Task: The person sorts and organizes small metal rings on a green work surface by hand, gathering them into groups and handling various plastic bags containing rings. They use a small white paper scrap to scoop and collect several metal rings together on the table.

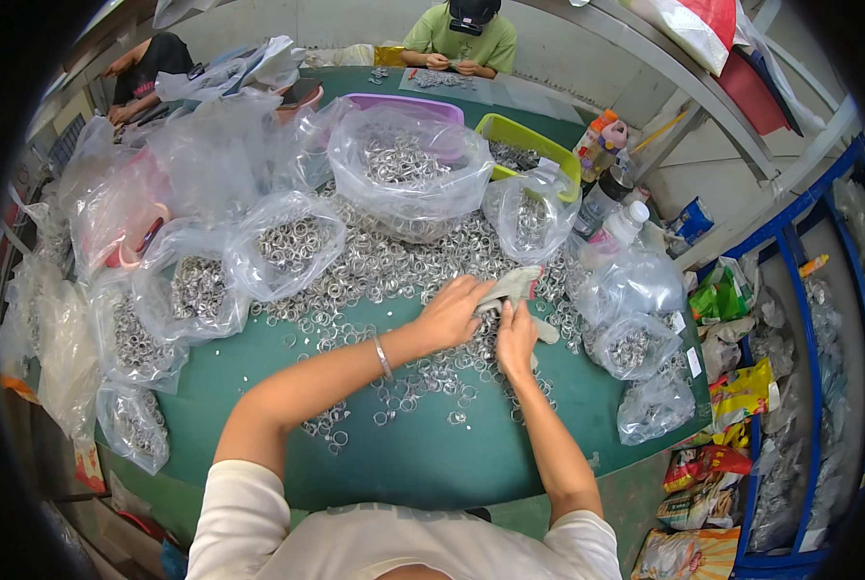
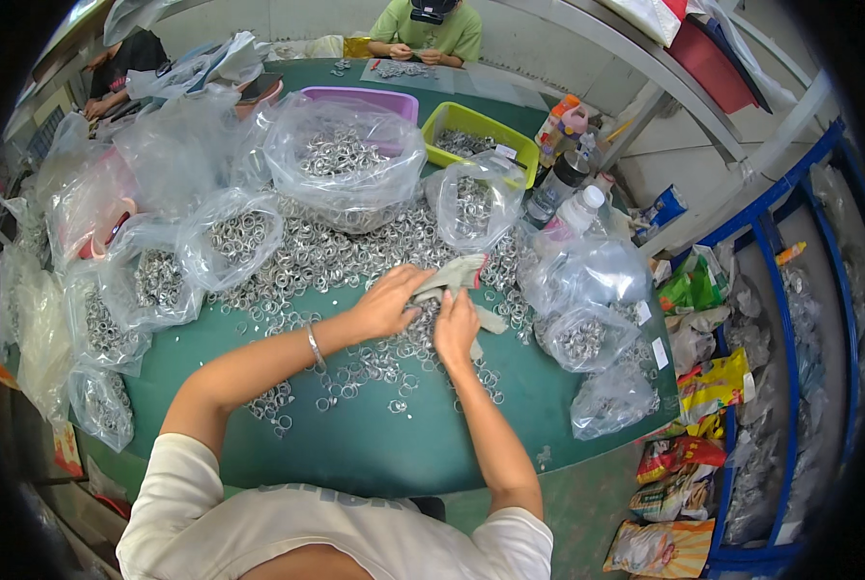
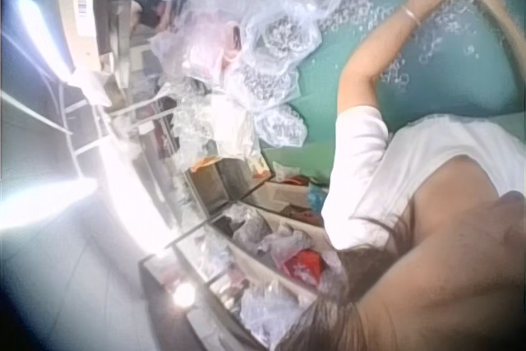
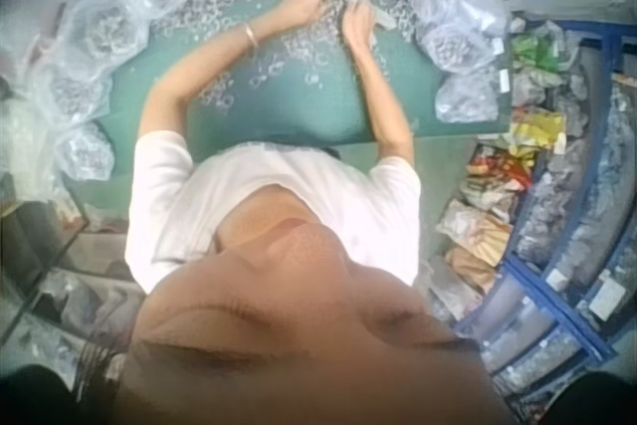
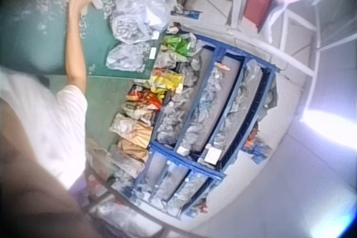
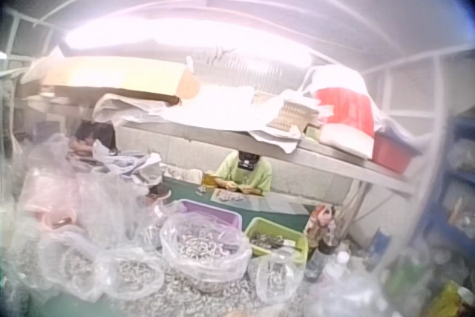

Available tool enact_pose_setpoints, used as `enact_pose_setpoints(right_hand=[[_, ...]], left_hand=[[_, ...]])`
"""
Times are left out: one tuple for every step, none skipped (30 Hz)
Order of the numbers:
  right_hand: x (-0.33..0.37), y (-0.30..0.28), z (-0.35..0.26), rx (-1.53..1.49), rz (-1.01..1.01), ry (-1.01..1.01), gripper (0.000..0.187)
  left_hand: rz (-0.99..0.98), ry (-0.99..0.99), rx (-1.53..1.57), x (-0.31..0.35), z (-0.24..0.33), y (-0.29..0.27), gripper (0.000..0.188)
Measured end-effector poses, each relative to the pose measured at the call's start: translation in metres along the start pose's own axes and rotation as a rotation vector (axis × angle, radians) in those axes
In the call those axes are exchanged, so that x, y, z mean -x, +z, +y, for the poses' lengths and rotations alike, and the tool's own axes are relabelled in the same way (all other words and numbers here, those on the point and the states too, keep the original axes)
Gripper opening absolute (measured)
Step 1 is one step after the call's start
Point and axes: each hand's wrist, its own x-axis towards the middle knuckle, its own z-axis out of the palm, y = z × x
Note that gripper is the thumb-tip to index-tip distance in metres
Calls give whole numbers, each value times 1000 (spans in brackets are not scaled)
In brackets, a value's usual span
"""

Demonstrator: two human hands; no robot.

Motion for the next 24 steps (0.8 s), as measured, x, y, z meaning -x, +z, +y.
enact_pose_setpoints(right_hand=[[7,-2,-5,-64,-24,-32,29],[11,-4,-10,-82,-63,-18,29],[16,-7,-12,-100,-101,-3,30],[22,-9,-14,-165,-81,-26,30],[27,-11,-15,-232,-60,-46,31],[30,-13,-18,-299,-40,-66,31],[25,-26,-15,-326,-53,10,33],[19,-35,-8,-324,143,-80,31],[5,-41,5,-474,295,-25,27],[-6,-54,2,-315,362,-2,23],[-17,-62,4,-278,289,40,20],[-28,-60,9,-247,332,5,19],[-39,-50,19,-218,373,-30,18],[-49,-37,31,-122,356,-22,19],[-59,-22,45,-27,340,-13,20],[-69,-7,67,-29,331,-69,25],[-72,-8,63,-52,120,33,29],[-72,2,69,0,170,-76,29],[-71,11,74,53,222,-184,30],[-65,15,70,32,169,-154,30],[-60,12,57,10,121,-129,29],[-55,10,47,-12,74,-104,29],[-50,8,42,-19,49,-83,28],[-43,8,38,-27,24,-62,27]], left_hand=[[-17,-18,13,4,2,-2,59],[-31,-34,25,8,4,-6,58],[-44,-50,38,12,5,-8,56],[-23,-28,16,17,1,-8,53],[-29,-37,41,23,0,-12,52],[-35,-47,67,29,-1,-16,51],[-42,-58,92,33,-1,-21,50],[-63,-86,108,35,2,-29,50],[-30,-86,101,33,1,-32,52],[5,-106,85,35,-5,-36,53],[36,-120,77,36,-9,-37,54],[60,-139,74,32,-15,-34,56],[95,-178,58,31,-18,-29,57],[131,-216,41,27,-20,-24,57],[166,-253,24,24,-22,-19,57],[170,-266,-24,18,-23,-11,59],[161,-253,-50,18,-24,-8,60],[151,-238,-74,17,-25,-6,60],[141,-221,-97,16,-26,-3,61],[100,-252,-113,17,-27,-1,61],[98,-257,-113,20,-29,0,61],[95,-261,-113,22,-31,2,62],[95,-253,-110,21,-31,3,62],[61,-264,-97,20,-33,2,63]])
